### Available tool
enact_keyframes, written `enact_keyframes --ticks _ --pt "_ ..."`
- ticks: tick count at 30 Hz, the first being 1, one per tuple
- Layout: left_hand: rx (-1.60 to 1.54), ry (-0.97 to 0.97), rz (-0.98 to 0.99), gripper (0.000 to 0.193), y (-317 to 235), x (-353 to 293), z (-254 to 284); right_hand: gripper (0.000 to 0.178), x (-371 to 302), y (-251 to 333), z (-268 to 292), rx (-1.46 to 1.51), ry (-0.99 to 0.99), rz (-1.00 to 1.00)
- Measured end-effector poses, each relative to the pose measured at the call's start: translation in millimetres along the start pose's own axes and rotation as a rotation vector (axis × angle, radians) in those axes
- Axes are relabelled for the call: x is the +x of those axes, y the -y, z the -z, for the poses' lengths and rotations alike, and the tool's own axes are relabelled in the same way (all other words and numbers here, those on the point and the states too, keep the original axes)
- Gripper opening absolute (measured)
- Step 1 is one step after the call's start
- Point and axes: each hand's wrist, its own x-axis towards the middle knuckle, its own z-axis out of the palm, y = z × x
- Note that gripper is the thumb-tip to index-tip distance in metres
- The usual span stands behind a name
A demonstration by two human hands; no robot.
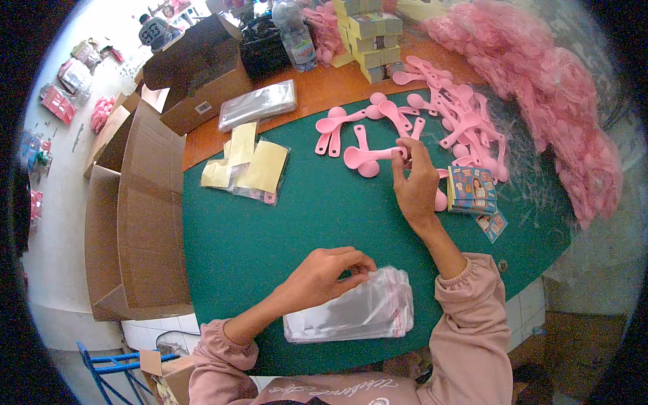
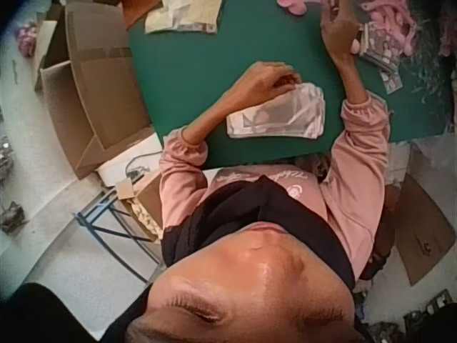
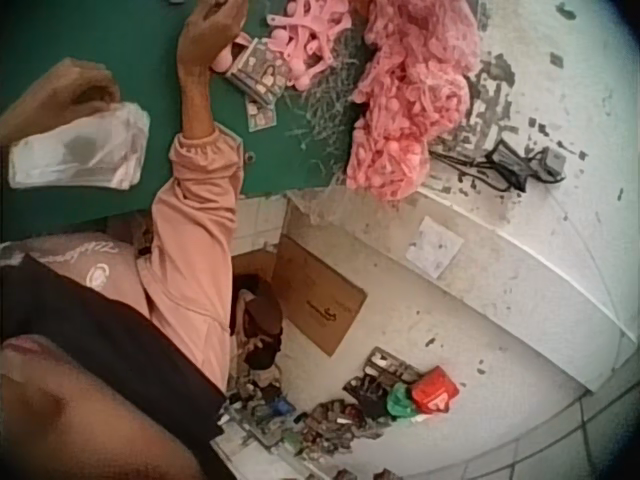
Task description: The person repeatedly picks up pink plastic spoons and small printed cards, places them into clear plastic bags, and seals each bag. The person stacks the sealed bags on the table and occasionally moves them into a cardboard box.
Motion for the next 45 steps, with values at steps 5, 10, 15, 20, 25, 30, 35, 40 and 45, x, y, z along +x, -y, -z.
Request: enact_keyframes --ticks 5,10,15,20,25,30,35,40,45 --pt "-0.02 0.031 0.005 0.01 -3 3 12 0.016 0 3 4 0.049 -0.028 -0.011" --pt "-0.559 -0.066 0.093 0.009 27 2 5 0.008 -6 38 35 0.501 0.113 -0.141" --pt "-0.938 -0.082 0.327 0.008 29 6 24 0.004 -6 39 37 0.187 0.665 -0.025" --pt "-0.797 -0.255 0.383 0.014 41 7 30 0.004 -4 31 29 0.202 0.195 -0.052" --pt "-0.731 -0.324 0.418 0.026 38 9 32 0.01 -7 31 29 0.341 0.078 -0.148" --pt "-0.703 -0.332 0.396 0.026 42 10 34 0.011 -9 36 27 0.306 0.139 -0.073" --pt "-0.658 -0.299 0.388 0.028 45 13 29 0.011 -11 37 24 0.337 0.253 -0.052" --pt "-0.63 -0.266 0.248 0.031 48 16 30 0.017 -11 33 19 0.439 0.323 -0.144" --pt "-0.546 -0.203 0.226 0.034 42 18 33 0.022 -12 35 17 0.451 0.439 -0.147"
